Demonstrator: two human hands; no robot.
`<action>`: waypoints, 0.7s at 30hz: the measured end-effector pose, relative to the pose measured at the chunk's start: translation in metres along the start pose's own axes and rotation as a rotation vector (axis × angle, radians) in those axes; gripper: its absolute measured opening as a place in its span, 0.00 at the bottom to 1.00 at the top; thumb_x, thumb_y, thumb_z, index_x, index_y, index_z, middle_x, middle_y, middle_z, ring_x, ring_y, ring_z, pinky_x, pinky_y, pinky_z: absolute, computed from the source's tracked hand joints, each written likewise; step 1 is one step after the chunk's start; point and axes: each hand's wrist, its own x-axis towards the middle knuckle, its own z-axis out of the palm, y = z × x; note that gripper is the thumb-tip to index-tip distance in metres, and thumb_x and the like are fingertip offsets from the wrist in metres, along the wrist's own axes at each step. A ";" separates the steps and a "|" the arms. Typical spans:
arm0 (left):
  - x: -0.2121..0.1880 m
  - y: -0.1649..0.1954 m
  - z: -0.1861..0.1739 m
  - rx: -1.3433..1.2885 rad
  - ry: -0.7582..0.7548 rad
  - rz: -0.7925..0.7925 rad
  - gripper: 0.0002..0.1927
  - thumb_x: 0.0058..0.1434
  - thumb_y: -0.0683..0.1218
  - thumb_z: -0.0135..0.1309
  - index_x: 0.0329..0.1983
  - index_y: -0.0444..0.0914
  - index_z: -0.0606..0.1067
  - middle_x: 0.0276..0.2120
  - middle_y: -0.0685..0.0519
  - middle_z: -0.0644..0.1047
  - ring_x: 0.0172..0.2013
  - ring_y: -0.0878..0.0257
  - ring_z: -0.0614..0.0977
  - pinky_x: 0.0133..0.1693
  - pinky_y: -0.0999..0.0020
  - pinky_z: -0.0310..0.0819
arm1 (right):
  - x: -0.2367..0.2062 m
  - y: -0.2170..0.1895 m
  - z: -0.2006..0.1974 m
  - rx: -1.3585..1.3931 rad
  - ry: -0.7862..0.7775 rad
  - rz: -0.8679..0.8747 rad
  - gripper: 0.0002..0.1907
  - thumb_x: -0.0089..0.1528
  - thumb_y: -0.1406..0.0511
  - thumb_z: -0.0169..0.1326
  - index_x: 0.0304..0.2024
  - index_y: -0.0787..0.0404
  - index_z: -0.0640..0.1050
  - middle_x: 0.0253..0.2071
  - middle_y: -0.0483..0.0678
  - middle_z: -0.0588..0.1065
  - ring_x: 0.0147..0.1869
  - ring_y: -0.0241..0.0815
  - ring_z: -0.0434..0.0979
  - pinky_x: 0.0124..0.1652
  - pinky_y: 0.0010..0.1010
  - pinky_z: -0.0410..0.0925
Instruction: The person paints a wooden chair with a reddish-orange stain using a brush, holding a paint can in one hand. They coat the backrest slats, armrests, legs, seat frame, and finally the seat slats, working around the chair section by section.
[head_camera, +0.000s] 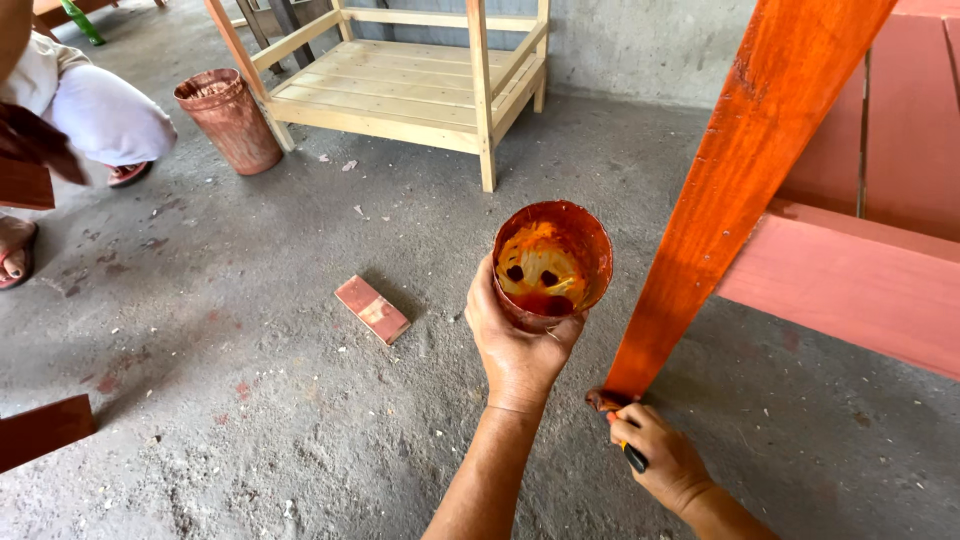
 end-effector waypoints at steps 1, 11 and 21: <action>0.000 0.001 -0.001 -0.003 0.005 0.016 0.56 0.36 0.46 0.76 0.69 0.40 0.60 0.60 0.45 0.67 0.62 0.48 0.69 0.63 0.54 0.67 | -0.001 0.002 -0.005 0.006 -0.027 0.007 0.04 0.58 0.69 0.56 0.33 0.55 0.75 0.36 0.43 0.74 0.42 0.45 0.79 0.39 0.39 0.73; -0.008 0.022 0.013 -0.026 0.032 0.103 0.56 0.37 0.47 0.77 0.69 0.40 0.61 0.60 0.45 0.69 0.62 0.48 0.70 0.64 0.53 0.67 | -0.003 -0.038 -0.168 0.076 0.586 -0.354 0.08 0.60 0.67 0.62 0.40 0.56 0.77 0.50 0.51 0.77 0.46 0.42 0.83 0.43 0.22 0.77; -0.020 0.025 0.036 -0.043 -0.008 0.066 0.56 0.36 0.46 0.77 0.69 0.40 0.61 0.61 0.45 0.69 0.63 0.47 0.69 0.64 0.53 0.66 | -0.016 0.015 -0.068 0.041 0.177 -0.228 0.10 0.51 0.73 0.59 0.34 0.56 0.78 0.46 0.49 0.75 0.45 0.42 0.81 0.40 0.30 0.77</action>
